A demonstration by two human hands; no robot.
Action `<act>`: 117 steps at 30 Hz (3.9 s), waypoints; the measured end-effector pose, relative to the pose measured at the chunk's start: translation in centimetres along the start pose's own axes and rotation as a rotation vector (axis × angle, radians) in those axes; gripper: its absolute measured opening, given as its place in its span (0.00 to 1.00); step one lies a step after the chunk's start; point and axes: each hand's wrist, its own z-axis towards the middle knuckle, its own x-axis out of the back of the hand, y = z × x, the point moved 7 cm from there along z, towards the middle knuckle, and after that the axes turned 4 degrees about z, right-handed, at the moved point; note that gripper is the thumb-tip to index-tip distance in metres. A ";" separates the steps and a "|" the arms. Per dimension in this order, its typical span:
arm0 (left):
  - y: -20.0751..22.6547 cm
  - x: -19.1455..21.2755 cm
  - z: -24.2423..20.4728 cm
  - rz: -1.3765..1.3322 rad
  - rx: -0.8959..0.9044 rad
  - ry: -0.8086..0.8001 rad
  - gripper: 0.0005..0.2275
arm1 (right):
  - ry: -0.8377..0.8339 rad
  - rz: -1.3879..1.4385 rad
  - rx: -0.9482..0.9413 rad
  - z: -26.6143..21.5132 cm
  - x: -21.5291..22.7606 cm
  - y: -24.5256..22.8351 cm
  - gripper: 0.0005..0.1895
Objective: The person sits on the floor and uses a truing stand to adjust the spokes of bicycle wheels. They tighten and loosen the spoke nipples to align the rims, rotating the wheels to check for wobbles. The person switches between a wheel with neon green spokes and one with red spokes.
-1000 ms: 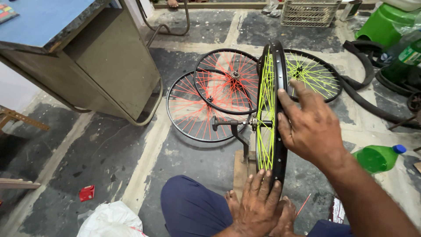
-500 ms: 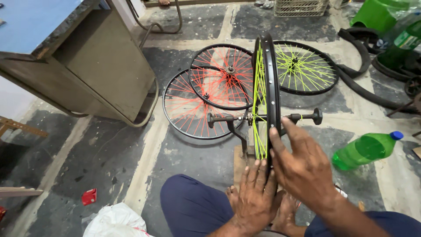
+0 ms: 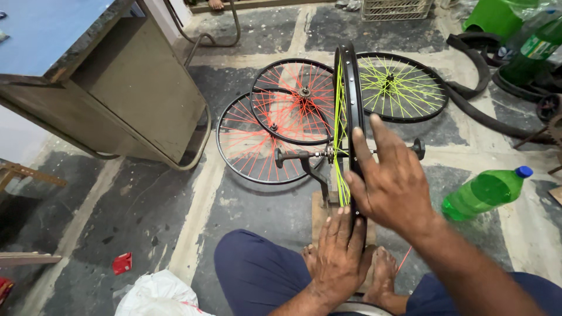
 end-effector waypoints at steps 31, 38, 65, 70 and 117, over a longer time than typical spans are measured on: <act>-1.0 -0.7 -1.3 -0.132 -0.004 0.043 0.26 | 0.033 0.106 -0.088 1.1 0.1 -0.1 0.37; -2.9 3.8 4.2 -0.296 0.019 0.218 0.27 | 0.134 0.473 -0.100 -5.0 -1.1 0.8 0.25; -0.3 3.9 4.4 0.022 -0.101 0.195 0.19 | 0.228 0.683 -0.310 -9.1 -1.8 3.7 0.10; -0.3 3.9 4.1 0.019 -0.108 0.202 0.19 | 0.173 0.535 -0.128 -6.6 0.2 1.6 0.15; -3.0 -1.2 -1.8 -0.380 0.163 -0.097 0.05 | 0.010 0.120 -0.015 -7.5 0.0 -2.2 0.33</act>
